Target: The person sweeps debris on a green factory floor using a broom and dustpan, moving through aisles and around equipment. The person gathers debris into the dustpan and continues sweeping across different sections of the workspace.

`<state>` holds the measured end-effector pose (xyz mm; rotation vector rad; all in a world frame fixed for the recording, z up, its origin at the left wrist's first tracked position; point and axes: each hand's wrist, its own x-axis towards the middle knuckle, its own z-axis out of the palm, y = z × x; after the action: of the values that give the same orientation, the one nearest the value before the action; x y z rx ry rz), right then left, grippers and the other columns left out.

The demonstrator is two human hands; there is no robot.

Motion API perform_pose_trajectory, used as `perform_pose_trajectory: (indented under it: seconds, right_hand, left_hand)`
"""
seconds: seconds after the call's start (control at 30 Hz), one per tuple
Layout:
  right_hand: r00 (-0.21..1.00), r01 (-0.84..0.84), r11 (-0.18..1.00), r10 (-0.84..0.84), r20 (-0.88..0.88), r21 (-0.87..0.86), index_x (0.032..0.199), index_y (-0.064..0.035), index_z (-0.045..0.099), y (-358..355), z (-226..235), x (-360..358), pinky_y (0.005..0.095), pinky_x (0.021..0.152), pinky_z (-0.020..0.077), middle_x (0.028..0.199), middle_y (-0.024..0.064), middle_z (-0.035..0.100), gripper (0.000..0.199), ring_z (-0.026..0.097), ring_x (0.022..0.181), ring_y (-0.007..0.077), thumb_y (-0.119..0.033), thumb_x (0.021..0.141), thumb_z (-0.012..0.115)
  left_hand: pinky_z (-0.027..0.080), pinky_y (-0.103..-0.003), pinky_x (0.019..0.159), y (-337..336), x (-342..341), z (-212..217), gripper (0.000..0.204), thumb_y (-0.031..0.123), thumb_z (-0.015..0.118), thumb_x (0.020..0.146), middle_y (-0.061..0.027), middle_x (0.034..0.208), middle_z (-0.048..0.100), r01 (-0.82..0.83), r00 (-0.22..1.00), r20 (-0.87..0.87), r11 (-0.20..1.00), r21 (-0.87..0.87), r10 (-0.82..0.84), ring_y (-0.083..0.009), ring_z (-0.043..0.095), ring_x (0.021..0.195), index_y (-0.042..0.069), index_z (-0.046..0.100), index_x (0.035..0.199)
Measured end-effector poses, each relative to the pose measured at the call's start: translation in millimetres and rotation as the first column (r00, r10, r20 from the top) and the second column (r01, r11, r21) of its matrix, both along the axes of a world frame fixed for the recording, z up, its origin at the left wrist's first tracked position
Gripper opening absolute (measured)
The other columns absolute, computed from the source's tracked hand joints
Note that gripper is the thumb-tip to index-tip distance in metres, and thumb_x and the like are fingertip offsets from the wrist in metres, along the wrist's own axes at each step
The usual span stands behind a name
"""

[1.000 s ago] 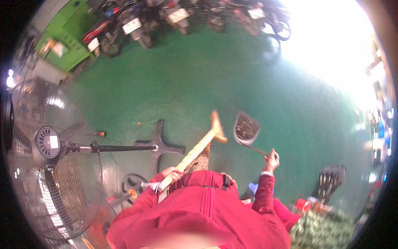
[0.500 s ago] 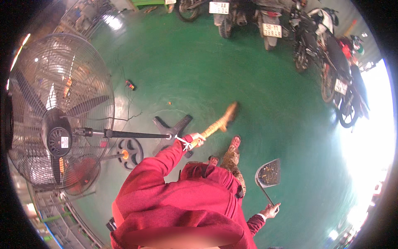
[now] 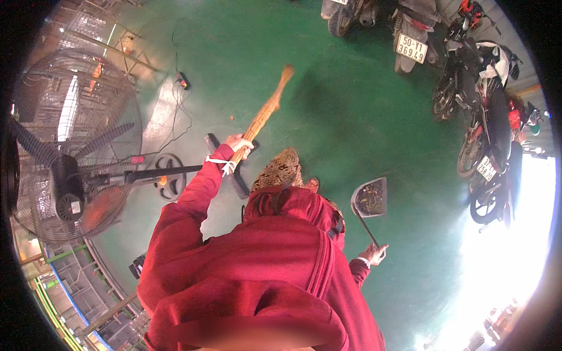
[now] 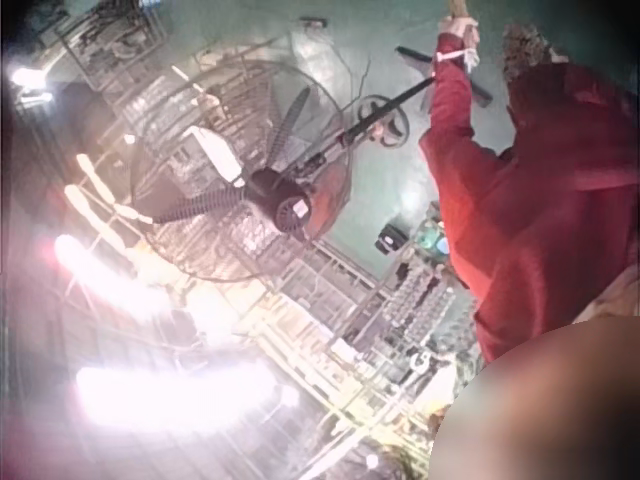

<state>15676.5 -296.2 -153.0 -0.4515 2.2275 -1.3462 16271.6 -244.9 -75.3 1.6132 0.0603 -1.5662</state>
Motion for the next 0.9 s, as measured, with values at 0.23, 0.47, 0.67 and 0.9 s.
perform_pose_trajectory:
  seconds: [0.23, 0.47, 0.67, 0.9]
  right_hand:
    - [0.375, -0.475, 0.797, 0.568, -0.733, 0.375, 0.118, -0.0097, 0.046, -91.7, -9.2, 57.2, 0.0299, 0.068, 0.0495, 0.102, 0.0081, 0.052, 0.051, 0.054, 0.085, 0.0208, -0.015, 0.071, 0.066]
    - [0.966, -0.248, 0.969, 0.245, 0.083, 0.026, 0.105, -0.0067, 0.049, -220.2, 34.0, 202.5, 0.0268, 0.057, 0.0448, 0.081, 0.0076, 0.052, 0.037, 0.052, 0.068, 0.0186, -0.021, 0.074, 0.064]
    - [0.935, -0.323, 0.942, 0.303, 0.186, 0.093, 0.094, -0.0050, 0.051, -307.4, 75.4, 335.0, 0.0241, 0.049, 0.0407, 0.066, 0.0068, 0.051, 0.029, 0.050, 0.055, 0.0165, -0.024, 0.076, 0.063]
    - [0.753, -0.643, 0.752, 0.584, 0.303, 0.147, 0.089, -0.0061, 0.049, -393.7, 93.2, 465.1, 0.0231, 0.051, 0.0381, 0.073, 0.0088, 0.051, 0.029, 0.048, 0.058, 0.0147, -0.028, 0.077, 0.063]
  left_hand:
    - [0.034, -0.026, 0.037, -147.9, -21.1, -102.2, 0.014, 0.010, 0.049, 0.079, 0.0019, 0.049, 0.037, 0.452, 0.847, -0.259, 0.885, -0.108, -0.464, -0.0089, 0.039, 0.039, 0.005, 0.046, 0.066]
    - [0.033, -0.021, 0.038, -278.2, -0.8, -151.4, 0.015, 0.000, 0.050, 0.072, 0.0005, 0.053, 0.037, -0.086, 0.455, -0.886, 0.995, 0.052, 0.086, -0.0095, 0.041, 0.043, 0.005, 0.036, 0.072]
    - [0.040, -0.026, 0.044, -219.5, 152.9, -125.8, 0.016, 0.019, 0.055, 0.074, -0.0051, 0.055, 0.048, 0.292, 0.879, -0.349, 0.946, -0.143, -0.324, -0.0113, 0.046, 0.046, 0.005, 0.050, 0.081]
    - [0.046, -0.032, 0.042, -36.3, 131.3, -23.4, 0.061, 0.011, 0.059, 0.059, -0.0093, 0.067, 0.057, -0.126, 0.939, 0.345, 0.943, 0.309, 0.012, -0.0180, 0.054, 0.048, 0.013, 0.042, 0.118]
